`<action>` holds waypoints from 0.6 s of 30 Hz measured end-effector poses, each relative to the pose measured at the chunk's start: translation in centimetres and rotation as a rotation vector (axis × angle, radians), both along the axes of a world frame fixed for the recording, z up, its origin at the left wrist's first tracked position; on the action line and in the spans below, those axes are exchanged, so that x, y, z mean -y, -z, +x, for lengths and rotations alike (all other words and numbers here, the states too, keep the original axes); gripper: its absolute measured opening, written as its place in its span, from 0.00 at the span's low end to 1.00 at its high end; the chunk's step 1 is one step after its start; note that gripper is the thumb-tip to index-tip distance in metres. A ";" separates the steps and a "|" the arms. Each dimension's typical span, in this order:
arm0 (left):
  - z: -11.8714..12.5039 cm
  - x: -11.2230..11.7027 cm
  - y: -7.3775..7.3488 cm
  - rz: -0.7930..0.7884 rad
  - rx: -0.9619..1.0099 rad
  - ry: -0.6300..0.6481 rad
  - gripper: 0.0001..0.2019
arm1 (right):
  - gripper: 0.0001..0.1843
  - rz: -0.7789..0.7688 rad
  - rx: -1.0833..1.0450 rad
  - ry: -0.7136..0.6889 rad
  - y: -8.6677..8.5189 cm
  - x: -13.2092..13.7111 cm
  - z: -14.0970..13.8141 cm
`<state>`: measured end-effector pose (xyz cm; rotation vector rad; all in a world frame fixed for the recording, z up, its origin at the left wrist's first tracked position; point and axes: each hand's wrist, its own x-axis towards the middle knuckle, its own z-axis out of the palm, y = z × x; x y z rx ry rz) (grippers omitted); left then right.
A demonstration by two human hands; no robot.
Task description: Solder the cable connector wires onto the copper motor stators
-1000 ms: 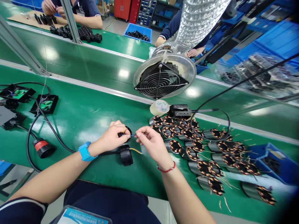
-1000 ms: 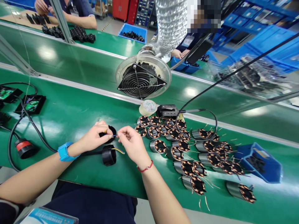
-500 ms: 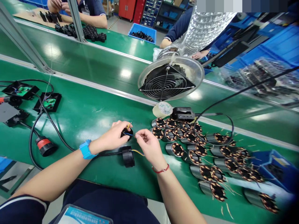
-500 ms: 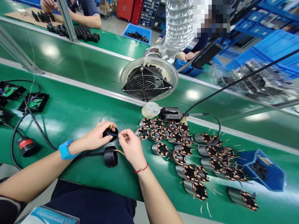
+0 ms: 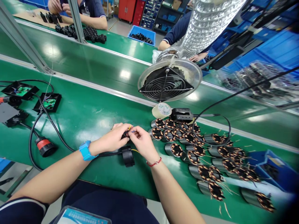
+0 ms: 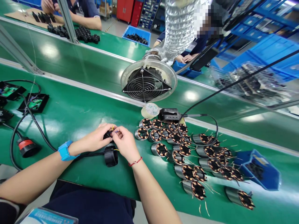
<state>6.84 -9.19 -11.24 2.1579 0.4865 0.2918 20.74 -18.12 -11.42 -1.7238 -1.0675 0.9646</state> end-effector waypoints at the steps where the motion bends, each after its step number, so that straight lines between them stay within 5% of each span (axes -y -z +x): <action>1: 0.0 0.0 0.1 0.004 0.008 -0.008 0.19 | 0.09 0.001 0.009 0.008 -0.1 0.1 0.0; 6: -0.3 -0.3 0.7 0.188 0.053 -0.148 0.28 | 0.18 0.103 0.182 0.163 -2.3 3.0 1.8; 10: -0.5 0.7 -0.5 0.491 0.080 -0.235 0.26 | 0.17 0.192 0.341 0.430 -5.0 8.6 6.9; 14: -0.2 3.0 -2.4 0.582 0.007 0.087 0.12 | 0.19 0.109 0.490 0.728 -6.8 15.5 15.0; 18: 0.1 3.9 -2.0 0.569 -0.114 0.224 0.14 | 0.17 -0.143 0.579 0.941 -7.8 22.2 24.5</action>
